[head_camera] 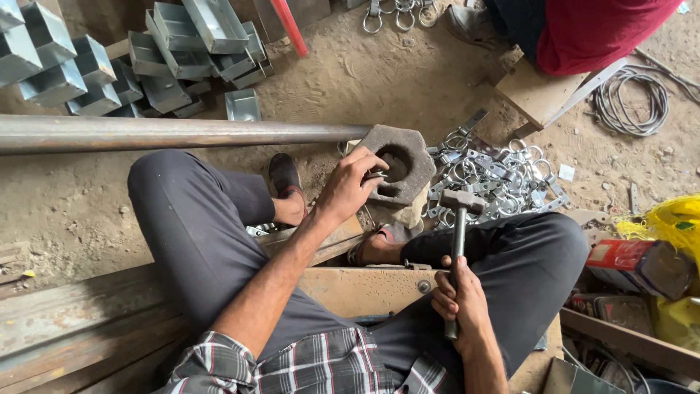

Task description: The person assembles metal links and rings using a hammer and a metal jig. The person places small metal components into the jig, uses a hammer to shape or join them, and sets the completed links aside onto a pile on the floor.

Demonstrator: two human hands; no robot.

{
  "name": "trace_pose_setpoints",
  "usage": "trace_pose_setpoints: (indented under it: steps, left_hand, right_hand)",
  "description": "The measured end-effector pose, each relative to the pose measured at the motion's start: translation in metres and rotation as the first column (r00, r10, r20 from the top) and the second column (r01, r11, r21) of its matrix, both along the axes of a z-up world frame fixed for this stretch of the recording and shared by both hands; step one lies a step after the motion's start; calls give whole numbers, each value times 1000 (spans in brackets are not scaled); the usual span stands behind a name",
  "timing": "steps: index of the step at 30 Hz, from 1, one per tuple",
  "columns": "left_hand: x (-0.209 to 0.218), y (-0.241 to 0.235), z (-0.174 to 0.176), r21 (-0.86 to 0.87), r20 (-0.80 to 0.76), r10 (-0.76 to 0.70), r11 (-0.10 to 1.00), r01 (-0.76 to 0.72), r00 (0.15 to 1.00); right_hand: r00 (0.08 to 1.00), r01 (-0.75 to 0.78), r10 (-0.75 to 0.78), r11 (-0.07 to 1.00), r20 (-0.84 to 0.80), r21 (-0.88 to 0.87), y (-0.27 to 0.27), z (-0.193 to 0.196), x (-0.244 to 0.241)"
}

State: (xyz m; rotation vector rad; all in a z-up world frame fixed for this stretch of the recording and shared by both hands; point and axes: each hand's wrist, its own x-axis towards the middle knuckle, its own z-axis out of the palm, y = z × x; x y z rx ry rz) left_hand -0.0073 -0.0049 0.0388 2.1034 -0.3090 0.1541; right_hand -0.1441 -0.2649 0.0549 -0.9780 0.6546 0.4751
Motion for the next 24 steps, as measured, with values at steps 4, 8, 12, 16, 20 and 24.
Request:
trace_pose_setpoints:
  steps: [4, 8, 12, 16, 20, 24]
  left_hand:
    - [1, 0, -4, -59, 46, -48, 997, 51, 998]
    - [2, -3, -7, -6, 56, -122, 992, 122, 991]
    - [6, -11, -6, 17, -48, -78, 997, 79, 996]
    - [10, -8, -18, 44, -100, -61, 997, 65, 993]
    - [11, -2, -45, 121, -46, 1, 993, 4, 999]
    - [-9, 2, -53, 121, 59, 11, 992, -18, 998]
  right_hand:
    - [1000, 6, -6, 1000, 5, 16, 1, 1, 0]
    - [1000, 5, -5, 1000, -26, -10, 2, 3, 1]
    - [1000, -3, 2, 1000, -28, -31, 3, 5, 2]
    - [999, -22, 19, 996, -33, -88, 3, 4, 1]
    - [997, -68, 63, 984, -35, -163, 6, -1, 1]
    - [983, -156, 180, 926, 41, -344, 17, 5, -3]
